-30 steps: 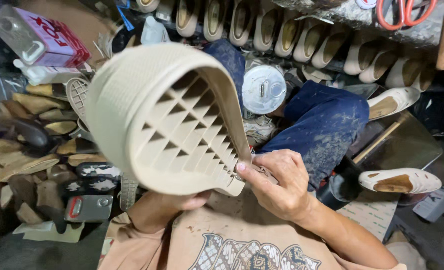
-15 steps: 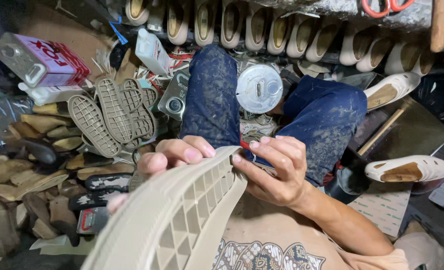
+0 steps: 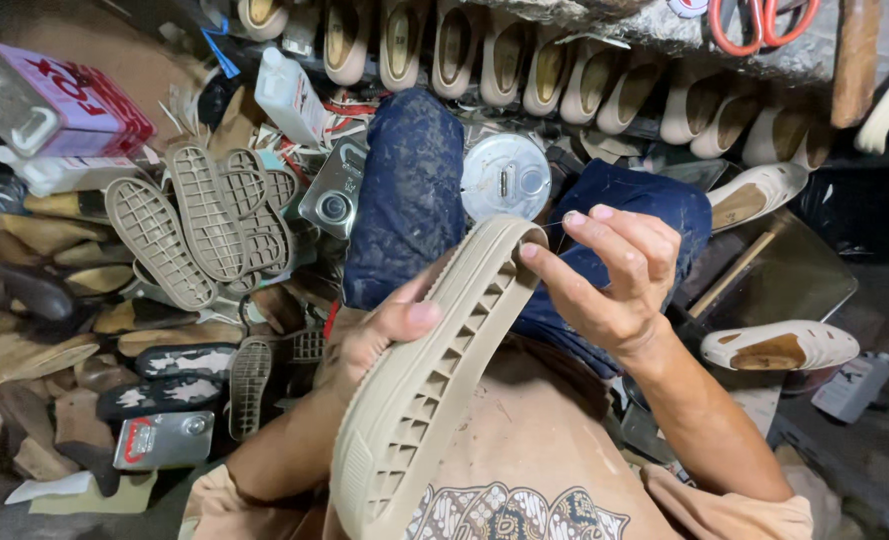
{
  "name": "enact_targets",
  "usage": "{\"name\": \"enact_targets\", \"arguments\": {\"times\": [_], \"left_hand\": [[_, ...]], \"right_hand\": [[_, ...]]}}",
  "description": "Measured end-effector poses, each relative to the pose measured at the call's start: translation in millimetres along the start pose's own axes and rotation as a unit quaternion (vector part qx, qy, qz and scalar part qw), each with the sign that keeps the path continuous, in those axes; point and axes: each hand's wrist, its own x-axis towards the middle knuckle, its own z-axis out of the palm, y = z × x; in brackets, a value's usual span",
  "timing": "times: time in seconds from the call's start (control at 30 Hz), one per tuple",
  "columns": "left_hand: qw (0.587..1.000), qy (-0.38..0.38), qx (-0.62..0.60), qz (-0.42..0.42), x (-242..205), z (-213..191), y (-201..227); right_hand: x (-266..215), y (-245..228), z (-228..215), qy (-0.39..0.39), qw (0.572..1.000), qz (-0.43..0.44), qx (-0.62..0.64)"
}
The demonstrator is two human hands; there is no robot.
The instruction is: The person cleans the bottom of a shoe sole by hand, rubbing the textured surface and edges repeatedly. They occasionally reach for a container of yellow liquid and a pair of scissors on the shelf, but primarily use their hands to wipe the sole. The person works while sitting on the floor surrounded by shoe parts and tools.
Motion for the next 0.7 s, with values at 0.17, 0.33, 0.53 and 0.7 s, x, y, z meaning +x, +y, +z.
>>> {"name": "enact_targets", "arguments": {"times": [0.17,0.33,0.53,0.7], "left_hand": [[0.975,-0.054,0.182,0.115,11,42,14],[0.974,-0.065,0.181,0.116,11,38,15],[0.974,-0.07,0.181,0.121,10,38,18],[0.971,-0.064,0.186,0.138,9,44,20]], "right_hand": [[-1,-16,-6,-0.023,0.997,0.072,0.027],[-15,-27,-6,-0.036,0.995,0.086,0.046],[-8,-15,-12,-0.066,0.993,0.079,0.064],[-12,-16,6,-0.055,0.996,0.06,0.033]]}}
